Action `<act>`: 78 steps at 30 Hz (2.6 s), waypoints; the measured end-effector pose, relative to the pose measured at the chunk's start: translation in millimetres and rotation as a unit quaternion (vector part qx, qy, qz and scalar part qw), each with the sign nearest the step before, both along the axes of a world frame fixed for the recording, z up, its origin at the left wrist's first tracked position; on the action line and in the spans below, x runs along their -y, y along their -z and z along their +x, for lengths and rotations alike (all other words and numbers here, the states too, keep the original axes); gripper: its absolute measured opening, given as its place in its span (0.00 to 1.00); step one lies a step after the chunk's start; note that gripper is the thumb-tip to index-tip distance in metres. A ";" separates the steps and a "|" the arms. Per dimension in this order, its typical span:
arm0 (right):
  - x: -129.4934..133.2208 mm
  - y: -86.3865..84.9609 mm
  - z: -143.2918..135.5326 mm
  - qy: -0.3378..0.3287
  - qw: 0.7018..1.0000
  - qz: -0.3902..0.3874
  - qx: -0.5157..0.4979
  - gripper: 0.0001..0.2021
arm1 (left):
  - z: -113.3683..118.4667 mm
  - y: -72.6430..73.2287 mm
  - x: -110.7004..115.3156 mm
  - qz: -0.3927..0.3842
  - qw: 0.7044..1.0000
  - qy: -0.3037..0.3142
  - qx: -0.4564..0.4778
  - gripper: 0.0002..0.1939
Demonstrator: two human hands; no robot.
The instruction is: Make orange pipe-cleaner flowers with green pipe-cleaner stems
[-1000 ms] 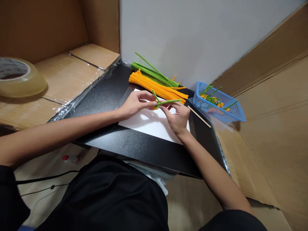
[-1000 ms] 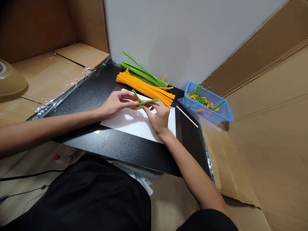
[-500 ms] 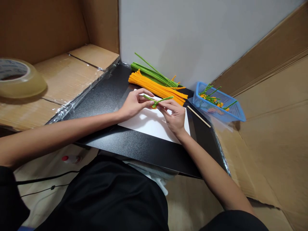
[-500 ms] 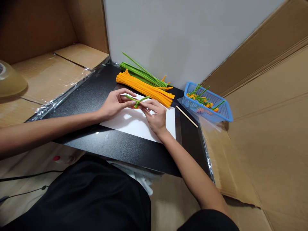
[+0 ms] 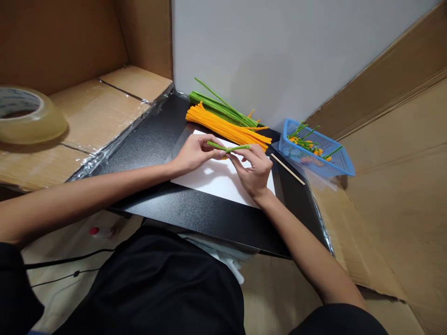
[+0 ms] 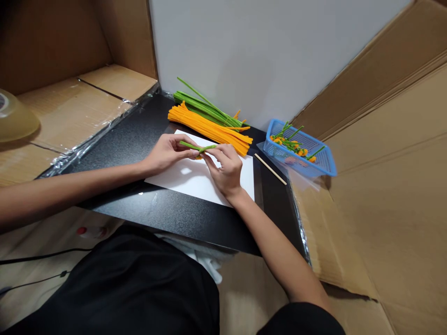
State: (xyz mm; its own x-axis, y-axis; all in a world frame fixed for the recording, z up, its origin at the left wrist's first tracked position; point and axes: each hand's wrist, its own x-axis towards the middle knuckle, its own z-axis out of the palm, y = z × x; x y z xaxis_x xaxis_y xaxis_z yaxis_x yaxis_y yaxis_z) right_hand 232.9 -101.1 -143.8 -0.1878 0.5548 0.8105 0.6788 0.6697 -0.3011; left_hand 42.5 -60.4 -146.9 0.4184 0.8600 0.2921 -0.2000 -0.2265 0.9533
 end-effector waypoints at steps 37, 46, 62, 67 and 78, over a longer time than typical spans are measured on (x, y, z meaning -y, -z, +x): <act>-5.9 -0.6 11.9 -0.030 0.992 0.025 0.117 0.06 | 0.1 1.3 7.9 0.124 0.992 -0.007 0.007 0.20; -6.0 -1.5 11.4 -0.015 0.987 0.035 0.155 0.06 | 0.2 2.2 6.8 0.173 0.984 -0.028 -0.017 0.14; 0.1 -13.5 -5.5 0.015 0.983 -0.016 0.184 0.08 | -1.7 6.4 4.6 0.376 0.905 -0.144 -0.137 0.04; 5.0 -15.4 -14.2 0.011 0.988 -0.154 0.023 0.06 | -1.1 10.4 3.3 0.436 0.870 -0.164 -0.163 0.05; 2.1 -14.5 -15.4 -0.077 0.851 -0.474 -0.215 0.21 | -2.3 11.6 5.5 0.496 0.830 -0.152 -0.205 0.06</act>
